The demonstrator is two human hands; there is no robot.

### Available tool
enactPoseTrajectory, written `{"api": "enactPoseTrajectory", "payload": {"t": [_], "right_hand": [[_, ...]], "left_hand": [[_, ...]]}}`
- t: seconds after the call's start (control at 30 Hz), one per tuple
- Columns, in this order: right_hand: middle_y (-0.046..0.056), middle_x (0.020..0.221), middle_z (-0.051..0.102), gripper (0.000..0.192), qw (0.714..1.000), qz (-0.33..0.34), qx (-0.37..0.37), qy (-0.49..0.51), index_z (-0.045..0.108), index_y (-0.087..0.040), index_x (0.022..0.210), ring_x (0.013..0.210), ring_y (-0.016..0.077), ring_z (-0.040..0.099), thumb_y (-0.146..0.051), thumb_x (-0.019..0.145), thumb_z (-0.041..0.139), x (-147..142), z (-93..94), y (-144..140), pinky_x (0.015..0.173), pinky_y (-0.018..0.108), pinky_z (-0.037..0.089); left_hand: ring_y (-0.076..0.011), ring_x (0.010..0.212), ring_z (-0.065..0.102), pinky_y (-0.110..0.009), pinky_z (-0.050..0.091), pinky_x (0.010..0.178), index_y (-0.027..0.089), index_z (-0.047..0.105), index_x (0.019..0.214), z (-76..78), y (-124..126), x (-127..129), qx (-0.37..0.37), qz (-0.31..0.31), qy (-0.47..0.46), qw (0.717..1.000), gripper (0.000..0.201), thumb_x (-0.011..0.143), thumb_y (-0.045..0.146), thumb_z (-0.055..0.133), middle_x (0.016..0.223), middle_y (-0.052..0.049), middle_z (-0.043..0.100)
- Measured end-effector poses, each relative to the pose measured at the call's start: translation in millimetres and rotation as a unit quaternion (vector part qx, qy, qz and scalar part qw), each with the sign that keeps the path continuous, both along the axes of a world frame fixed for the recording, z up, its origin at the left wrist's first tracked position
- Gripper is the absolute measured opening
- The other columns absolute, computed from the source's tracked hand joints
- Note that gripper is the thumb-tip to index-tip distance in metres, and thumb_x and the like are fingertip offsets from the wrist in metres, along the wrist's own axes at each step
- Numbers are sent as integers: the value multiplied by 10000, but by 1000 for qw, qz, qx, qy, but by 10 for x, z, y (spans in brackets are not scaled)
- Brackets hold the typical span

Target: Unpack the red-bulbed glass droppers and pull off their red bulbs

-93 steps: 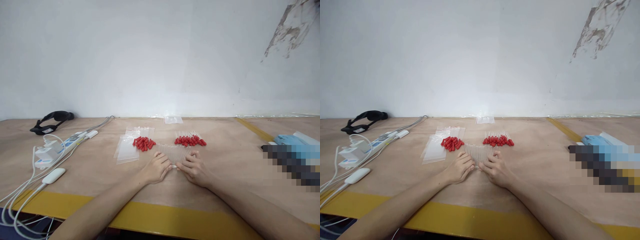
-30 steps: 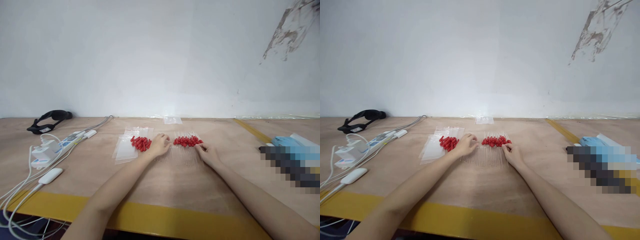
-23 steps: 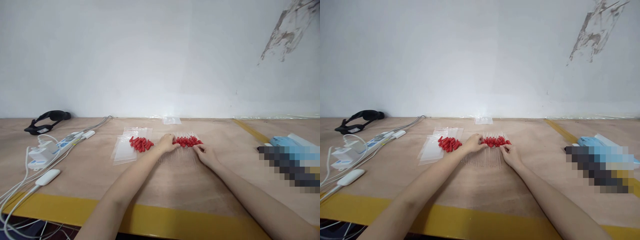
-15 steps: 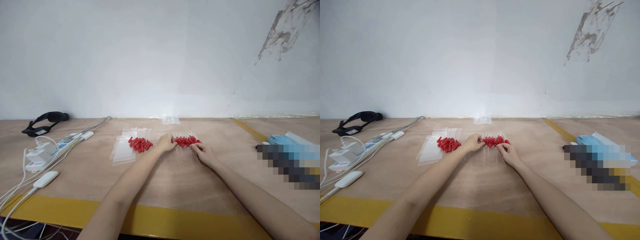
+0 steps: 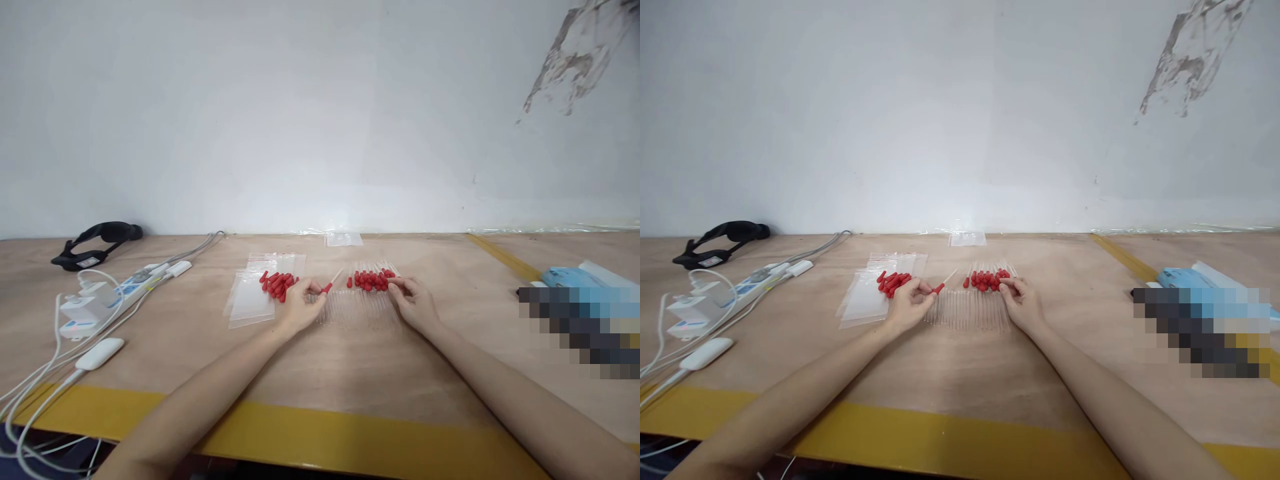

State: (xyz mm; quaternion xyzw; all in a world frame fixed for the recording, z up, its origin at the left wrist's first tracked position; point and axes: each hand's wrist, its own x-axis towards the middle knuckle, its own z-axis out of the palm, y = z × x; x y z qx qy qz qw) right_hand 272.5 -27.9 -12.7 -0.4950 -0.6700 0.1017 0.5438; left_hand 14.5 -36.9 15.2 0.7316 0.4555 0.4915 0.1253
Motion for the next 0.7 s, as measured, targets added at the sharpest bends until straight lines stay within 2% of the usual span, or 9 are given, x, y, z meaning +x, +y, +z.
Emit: {"api": "enactPoseTrajectory", "payload": {"t": [0.07, 0.17, 0.27, 0.37, 0.43, 0.5, 0.57, 0.7], "right_hand": [[122, 1021, 551, 387, 994, -5, 68, -81, 581, -139, 1053, 951, 204, 502, -407, 794, 474, -57, 70, -88, 814, 337, 404], [107, 1167, 506, 444, 962, 43, 130, -238, 498, -194, 1190, 1095, 224, 422, -401, 797, 490, -164, 152, -232, 925, 395, 309], [61, 1054, 595, 378, 924, 88, 158, -337, 525, -233, 1155, 1039, 211, 457, -389, 813, 489, -285, 165, -341, 957, 431, 217], [7, 759, 639, 221, 909, 96, 173, -366, 609, -255, 1001, 824, 155, 513, -307, 843, 465, -390, 141, -404, 935, 417, 193], [-5, 657, 611, 192, 909, 91, 171, -368, 637, -248, 898, 730, 133, 500, -259, 849, 451, -444, 133, -437, 897, 388, 212], [2, 660, 607, 202, 916, 90, 156, -357, 636, -223, 838, 710, 127, 495, -243, 854, 436, -488, 133, -470, 851, 361, 233], [8, 677, 609, 229, 926, 104, 127, -339, 622, -200, 802, 698, 122, 499, -241, 867, 405, -525, 133, -501, 801, 336, 249], [3, 733, 618, 264, 929, 178, 64, -317, 601, -204, 850, 712, 110, 516, -265, 895, 348, -570, 115, -537, 697, 275, 270]], "left_hand": [[-133, 710, 576, -252, 456, 657, 163, 505, 680, -58, -109, -107, 3, -53, -1, 999, 44, 684, 185, 542, 750, -23, 604], [-137, 737, 579, -268, 454, 688, 163, 512, 686, -116, -220, -163, 16, -107, 20, 994, 35, 677, 152, 544, 787, -30, 615], [-135, 729, 581, -271, 452, 686, 164, 506, 670, -123, -279, -135, 22, -134, 34, 990, 45, 680, 147, 546, 782, -30, 618], [-131, 717, 579, -267, 455, 677, 165, 511, 685, -99, -322, -99, 28, -151, 47, 987, 30, 687, 150, 537, 785, -30, 614], [-145, 780, 576, -277, 457, 711, 168, 540, 794, -77, -352, -88, 32, -155, 74, 985, 98, 696, 160, 535, 848, -45, 612], [-174, 899, 552, -308, 439, 790, 170, 538, 970, -61, -377, -77, 50, -157, 125, 978, 268, 706, 208, 565, 980, -75, 592], [-199, 965, 519, -340, 400, 845, 182, 529, 1050, -58, -387, -60, 83, -160, 191, 965, 345, 726, 285, 590, 1052, -86, 573], [-179, 827, 523, -341, 370, 770, 194, 591, 915, -75, -378, -18, 136, -148, 294, 934, 187, 844, 307, 460, 875, -61, 617]]}}
